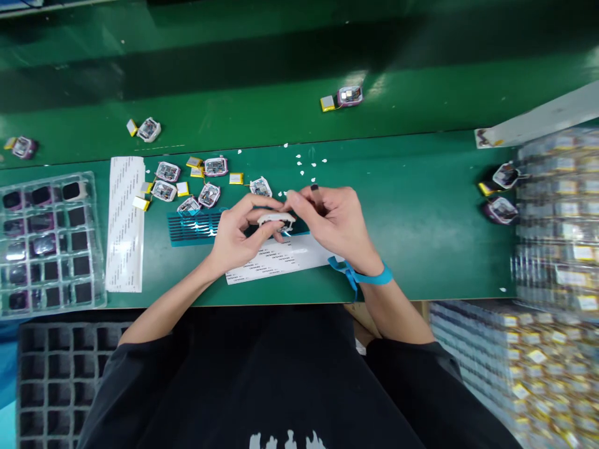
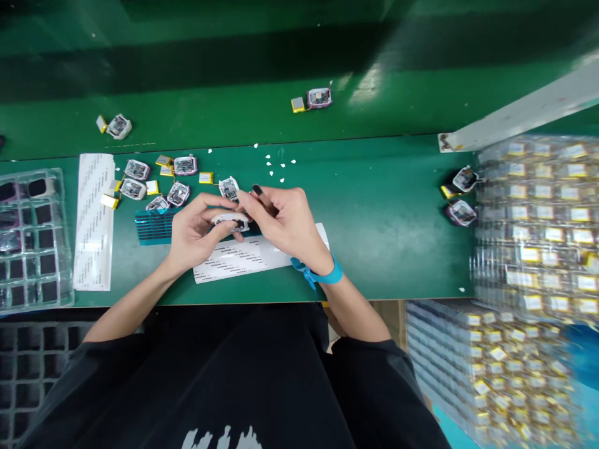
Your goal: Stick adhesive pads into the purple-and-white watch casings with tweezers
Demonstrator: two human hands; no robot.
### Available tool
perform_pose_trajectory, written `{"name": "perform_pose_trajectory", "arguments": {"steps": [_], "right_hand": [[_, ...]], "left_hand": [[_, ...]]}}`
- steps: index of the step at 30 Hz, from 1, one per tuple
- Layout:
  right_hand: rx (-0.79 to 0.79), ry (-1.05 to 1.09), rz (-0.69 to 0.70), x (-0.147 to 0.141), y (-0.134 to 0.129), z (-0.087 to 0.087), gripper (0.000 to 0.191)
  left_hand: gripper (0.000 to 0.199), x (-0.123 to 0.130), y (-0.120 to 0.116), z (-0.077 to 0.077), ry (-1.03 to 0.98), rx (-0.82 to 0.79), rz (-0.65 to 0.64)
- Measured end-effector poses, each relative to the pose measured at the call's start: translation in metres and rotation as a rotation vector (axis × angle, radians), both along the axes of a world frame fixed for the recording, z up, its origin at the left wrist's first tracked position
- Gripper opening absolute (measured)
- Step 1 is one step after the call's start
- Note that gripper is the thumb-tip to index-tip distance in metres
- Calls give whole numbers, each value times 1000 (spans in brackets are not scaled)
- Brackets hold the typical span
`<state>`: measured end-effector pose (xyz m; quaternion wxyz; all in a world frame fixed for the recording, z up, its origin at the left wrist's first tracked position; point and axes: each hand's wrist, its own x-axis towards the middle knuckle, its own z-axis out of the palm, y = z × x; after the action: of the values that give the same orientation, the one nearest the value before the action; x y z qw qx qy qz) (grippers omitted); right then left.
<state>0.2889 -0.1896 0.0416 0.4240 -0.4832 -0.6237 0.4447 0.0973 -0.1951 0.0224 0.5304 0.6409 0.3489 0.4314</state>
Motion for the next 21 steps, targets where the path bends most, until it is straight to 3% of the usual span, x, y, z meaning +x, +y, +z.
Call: {"name": "perform_pose_trajectory", "arguments": {"steps": [4, 7, 11, 15, 21], "right_hand": [[218, -62, -39, 20, -14, 11, 63], [359, -136, -81, 36, -32, 3, 64], [91, -9, 2, 51, -60, -18, 57], [-152, -109, 5, 59, -83, -28, 39], [-175, -111, -131, 55, -95, -36, 33]], "left_hand": [[10, -10, -17, 15, 214, 311, -209], [15, -16, -36, 11, 397, 525, -284], [18, -18, -48, -9, 586, 579, -356], [25, -20, -47, -24, 612, 539, -385], [26, -23, -43, -26, 585, 494, -405]]}}
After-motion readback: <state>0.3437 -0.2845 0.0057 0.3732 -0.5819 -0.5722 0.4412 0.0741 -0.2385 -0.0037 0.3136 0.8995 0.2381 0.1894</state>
